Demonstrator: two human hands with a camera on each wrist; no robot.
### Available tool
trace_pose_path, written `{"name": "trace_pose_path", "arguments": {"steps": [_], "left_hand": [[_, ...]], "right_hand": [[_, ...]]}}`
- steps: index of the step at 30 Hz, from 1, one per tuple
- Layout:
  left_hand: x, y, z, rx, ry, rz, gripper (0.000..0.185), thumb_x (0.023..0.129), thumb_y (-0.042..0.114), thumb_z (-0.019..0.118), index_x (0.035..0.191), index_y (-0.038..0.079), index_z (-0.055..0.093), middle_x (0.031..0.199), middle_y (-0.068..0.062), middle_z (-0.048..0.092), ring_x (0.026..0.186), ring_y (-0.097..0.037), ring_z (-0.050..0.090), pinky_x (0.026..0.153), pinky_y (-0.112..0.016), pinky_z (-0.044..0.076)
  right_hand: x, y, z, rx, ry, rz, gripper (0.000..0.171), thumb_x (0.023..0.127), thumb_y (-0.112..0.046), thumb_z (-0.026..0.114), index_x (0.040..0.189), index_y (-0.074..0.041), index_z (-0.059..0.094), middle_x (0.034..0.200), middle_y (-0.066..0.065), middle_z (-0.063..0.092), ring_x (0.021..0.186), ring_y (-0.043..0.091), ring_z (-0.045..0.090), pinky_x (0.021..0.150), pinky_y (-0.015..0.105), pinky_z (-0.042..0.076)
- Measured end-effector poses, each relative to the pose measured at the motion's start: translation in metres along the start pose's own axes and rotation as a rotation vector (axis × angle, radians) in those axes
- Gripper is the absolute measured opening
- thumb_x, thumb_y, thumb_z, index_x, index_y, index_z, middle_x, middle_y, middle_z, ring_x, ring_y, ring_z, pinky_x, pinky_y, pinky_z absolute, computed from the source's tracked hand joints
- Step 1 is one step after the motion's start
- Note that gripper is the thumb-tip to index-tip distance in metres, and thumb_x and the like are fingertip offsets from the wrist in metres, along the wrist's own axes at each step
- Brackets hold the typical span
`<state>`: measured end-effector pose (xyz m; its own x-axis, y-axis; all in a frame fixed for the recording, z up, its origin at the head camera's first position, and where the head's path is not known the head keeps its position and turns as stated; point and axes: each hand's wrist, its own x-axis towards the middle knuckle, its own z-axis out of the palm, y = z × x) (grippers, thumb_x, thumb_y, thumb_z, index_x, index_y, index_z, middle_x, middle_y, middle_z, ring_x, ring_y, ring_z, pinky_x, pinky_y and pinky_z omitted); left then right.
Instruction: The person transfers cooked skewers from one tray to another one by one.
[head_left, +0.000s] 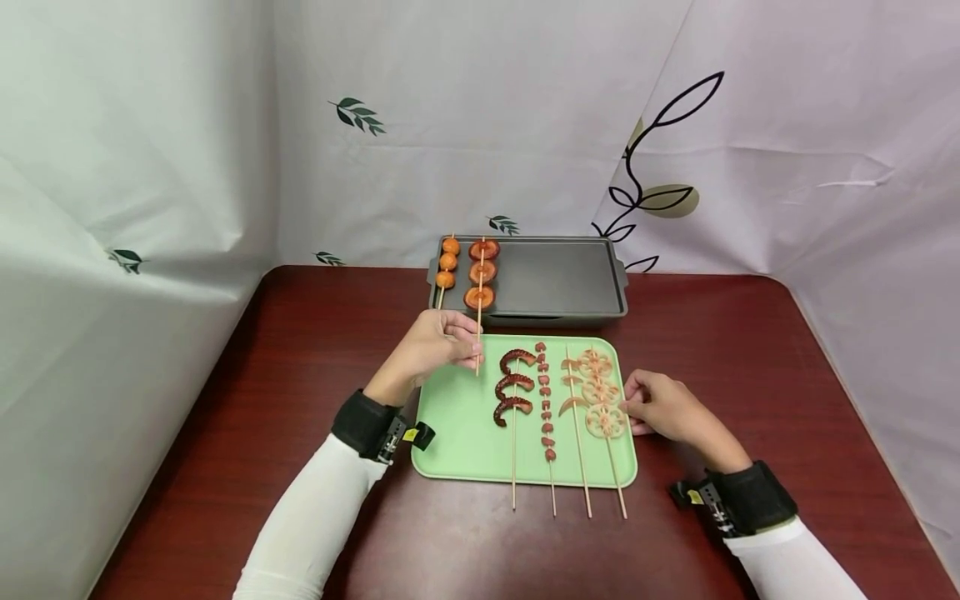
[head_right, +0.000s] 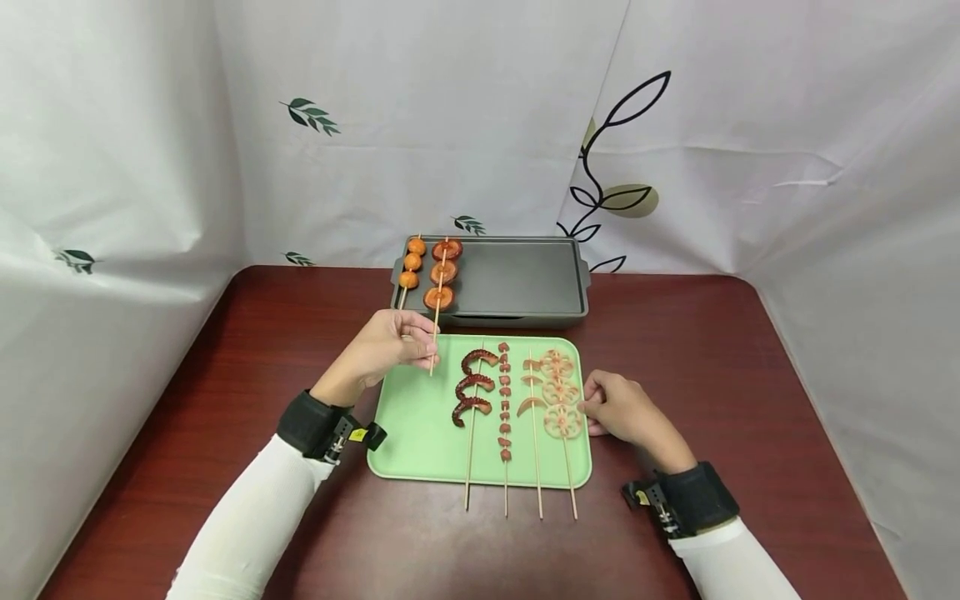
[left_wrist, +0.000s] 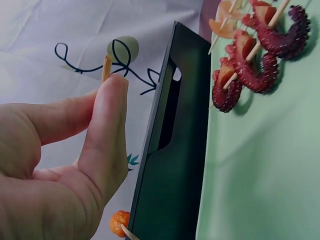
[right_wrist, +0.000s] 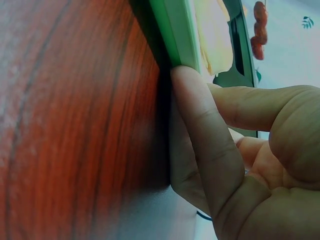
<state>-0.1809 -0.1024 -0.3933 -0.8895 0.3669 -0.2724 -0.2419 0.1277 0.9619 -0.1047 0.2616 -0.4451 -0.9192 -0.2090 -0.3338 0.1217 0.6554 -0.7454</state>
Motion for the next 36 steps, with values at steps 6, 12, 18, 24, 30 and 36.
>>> {"name": "trace_pose_path", "arguments": {"steps": [6,12,18,24,30,36], "left_hand": [[-0.01,-0.005,0.005,0.01,-0.018,0.004,0.037,0.093,-0.013,0.065,0.127,-0.02,0.054,0.087,-0.012,0.065,0.072,-0.022,0.076,0.073,-0.036,0.068],[-0.025,-0.01,0.012,0.06,-0.007,0.007,0.037,0.092,-0.011,0.067,0.128,-0.015,0.057,0.091,-0.017,0.067,0.073,-0.024,0.076,0.074,-0.039,0.068],[-0.041,-0.019,0.016,0.081,-0.003,0.0,0.037,0.092,-0.01,0.067,0.127,-0.014,0.058,0.09,-0.017,0.069,0.072,-0.023,0.076,0.075,-0.042,0.068],[-0.051,-0.03,0.02,0.077,-0.004,-0.002,0.032,0.092,-0.009,0.068,0.122,-0.015,0.058,0.088,-0.014,0.069,0.07,-0.022,0.075,0.074,-0.042,0.068],[-0.06,-0.042,0.024,0.068,-0.018,-0.01,0.029,0.091,-0.011,0.067,0.119,-0.014,0.058,0.087,-0.014,0.067,0.07,-0.022,0.075,0.072,-0.041,0.068],[-0.069,-0.051,0.027,0.06,-0.029,-0.013,0.029,0.089,-0.013,0.066,0.116,-0.016,0.057,0.085,-0.014,0.066,0.068,-0.019,0.074,0.07,-0.037,0.068]], "right_hand": [[0.0,0.0,0.0,-0.008,0.006,-0.002,0.01,0.099,-0.005,0.066,0.097,0.0,0.057,0.08,0.008,0.063,0.064,0.016,0.069,0.056,0.028,0.063],[-0.001,-0.001,0.001,-0.027,0.009,-0.016,0.01,0.099,-0.005,0.066,0.096,0.0,0.057,0.08,0.008,0.063,0.064,0.016,0.068,0.055,0.028,0.061],[-0.001,0.0,0.001,-0.027,0.01,-0.019,0.01,0.099,-0.004,0.066,0.096,0.0,0.058,0.079,0.008,0.063,0.064,0.016,0.068,0.055,0.027,0.061],[0.0,-0.001,-0.001,-0.025,0.001,-0.017,0.01,0.1,-0.004,0.065,0.097,0.0,0.057,0.08,0.009,0.064,0.065,0.016,0.069,0.056,0.028,0.061],[0.0,-0.002,-0.001,-0.029,-0.003,-0.01,0.01,0.1,-0.005,0.065,0.097,0.0,0.057,0.08,0.009,0.063,0.065,0.016,0.068,0.056,0.028,0.061],[0.0,-0.001,0.0,-0.027,0.006,-0.005,0.011,0.099,-0.005,0.066,0.095,-0.001,0.057,0.079,0.008,0.063,0.065,0.016,0.069,0.057,0.028,0.062]]}}
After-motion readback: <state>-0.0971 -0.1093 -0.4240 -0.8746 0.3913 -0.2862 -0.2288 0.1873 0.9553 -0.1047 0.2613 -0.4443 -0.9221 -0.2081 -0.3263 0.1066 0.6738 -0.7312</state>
